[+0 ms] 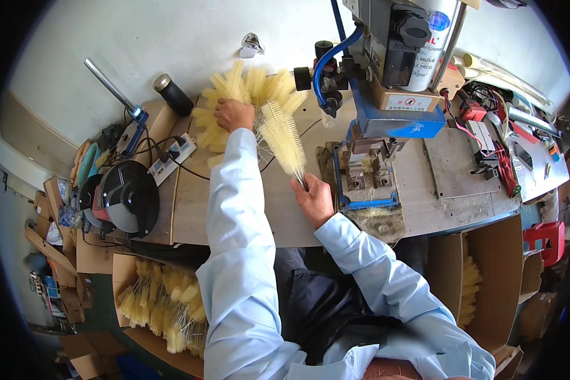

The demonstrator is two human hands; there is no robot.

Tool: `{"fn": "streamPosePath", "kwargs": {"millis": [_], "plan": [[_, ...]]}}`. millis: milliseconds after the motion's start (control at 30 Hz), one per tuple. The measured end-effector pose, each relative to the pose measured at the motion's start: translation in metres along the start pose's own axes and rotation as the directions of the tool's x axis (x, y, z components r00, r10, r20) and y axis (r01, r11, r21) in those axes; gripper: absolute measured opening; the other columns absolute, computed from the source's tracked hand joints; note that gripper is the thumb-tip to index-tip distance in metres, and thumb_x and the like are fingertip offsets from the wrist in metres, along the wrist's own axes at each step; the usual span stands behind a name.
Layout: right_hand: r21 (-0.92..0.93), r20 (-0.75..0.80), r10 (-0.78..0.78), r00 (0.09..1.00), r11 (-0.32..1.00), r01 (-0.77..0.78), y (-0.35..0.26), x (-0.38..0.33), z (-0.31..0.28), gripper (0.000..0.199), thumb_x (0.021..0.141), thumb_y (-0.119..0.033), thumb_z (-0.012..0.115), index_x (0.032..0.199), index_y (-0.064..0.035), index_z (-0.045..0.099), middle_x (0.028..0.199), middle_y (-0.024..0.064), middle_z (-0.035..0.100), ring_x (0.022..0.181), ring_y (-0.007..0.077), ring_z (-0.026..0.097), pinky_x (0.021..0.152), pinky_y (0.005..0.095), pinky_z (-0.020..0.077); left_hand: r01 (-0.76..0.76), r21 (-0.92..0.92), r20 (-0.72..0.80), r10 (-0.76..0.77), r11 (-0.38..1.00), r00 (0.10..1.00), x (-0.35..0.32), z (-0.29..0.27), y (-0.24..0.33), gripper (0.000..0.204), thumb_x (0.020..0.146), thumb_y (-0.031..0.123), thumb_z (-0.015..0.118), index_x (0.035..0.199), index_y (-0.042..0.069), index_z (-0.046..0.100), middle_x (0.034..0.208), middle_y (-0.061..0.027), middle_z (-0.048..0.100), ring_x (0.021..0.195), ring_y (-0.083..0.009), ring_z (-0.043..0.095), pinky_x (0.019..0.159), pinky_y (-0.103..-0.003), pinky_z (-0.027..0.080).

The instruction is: Assembling and packaging industrial or cleaning brushes using a manual press machine.

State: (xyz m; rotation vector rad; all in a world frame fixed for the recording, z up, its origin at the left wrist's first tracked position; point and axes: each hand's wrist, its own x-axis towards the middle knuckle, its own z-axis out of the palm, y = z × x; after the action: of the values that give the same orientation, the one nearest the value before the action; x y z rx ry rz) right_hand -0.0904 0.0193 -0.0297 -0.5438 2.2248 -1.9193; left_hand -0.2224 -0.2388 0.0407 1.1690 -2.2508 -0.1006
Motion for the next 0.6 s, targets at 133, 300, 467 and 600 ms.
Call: {"fn": "streamPosePath", "kwargs": {"millis": [133, 300, 467, 600], "plan": [[0.075, -0.03, 0.017, 0.999, 0.997, -0.015, 0.005, 0.002, 0.001, 0.032, 0.093, -0.025, 0.066, 0.079, 0.0014, 0.055, 0.064, 0.0204, 0.054, 0.055, 0.0322, 0.048, 0.056, 0.0415, 0.0433, 0.088, -0.109, 0.219, -0.063, 0.99, 0.974, 0.032, 0.007, -0.022, 0.056, 0.074, 0.022, 0.073, 0.116, -0.007, 0.052, 0.107, -0.0293, 0.066, 0.099, -0.0424, 0.068, 0.087, -0.045, 0.055], [0.145, -0.023, 0.027, 0.999, 0.989, -0.023, -0.004, 0.0, 0.006, 0.032, 0.094, -0.024, 0.065, 0.078, 0.0013, 0.055, 0.063, 0.0183, 0.052, 0.055, 0.0259, 0.049, 0.056, 0.0411, 0.0431, 0.175, -0.714, 0.143, -0.103, 0.678, 0.984, 0.071, 0.001, -0.063, 0.047, 0.071, 0.003, 0.067, 0.116, -0.001, 0.057, 0.101, -0.0204, 0.069, 0.081, -0.034, 0.071, 0.071, -0.042, 0.058], [0.2, -0.022, 0.065, 0.998, 0.978, -0.06, -0.004, 0.003, -0.007, 0.028, 0.095, -0.02, 0.063, 0.078, 0.0003, 0.056, 0.057, 0.0092, 0.054, 0.053, 0.0148, 0.053, 0.053, 0.0343, 0.0433, 0.137, -0.971, 0.126, -0.069, 0.195, 0.99, 0.049, -0.045, -0.043, 0.042, 0.072, -0.012, 0.057, 0.113, -0.004, 0.054, 0.092, -0.0115, 0.064, 0.066, -0.0229, 0.063, 0.055, -0.034, 0.055], [0.227, -0.028, -0.008, 1.0, 0.974, 0.015, -0.012, 0.0, -0.002, 0.025, 0.095, -0.018, 0.062, 0.078, 0.0001, 0.057, 0.058, 0.0057, 0.057, 0.053, 0.0121, 0.053, 0.052, 0.031, 0.0426, 0.185, -0.967, 0.175, -0.072, 0.177, 0.982, 0.05, -0.078, -0.065, 0.027, 0.076, -0.01, 0.062, 0.102, -0.003, 0.057, 0.087, -0.0101, 0.063, 0.062, -0.0204, 0.061, 0.053, -0.034, 0.052]]}}
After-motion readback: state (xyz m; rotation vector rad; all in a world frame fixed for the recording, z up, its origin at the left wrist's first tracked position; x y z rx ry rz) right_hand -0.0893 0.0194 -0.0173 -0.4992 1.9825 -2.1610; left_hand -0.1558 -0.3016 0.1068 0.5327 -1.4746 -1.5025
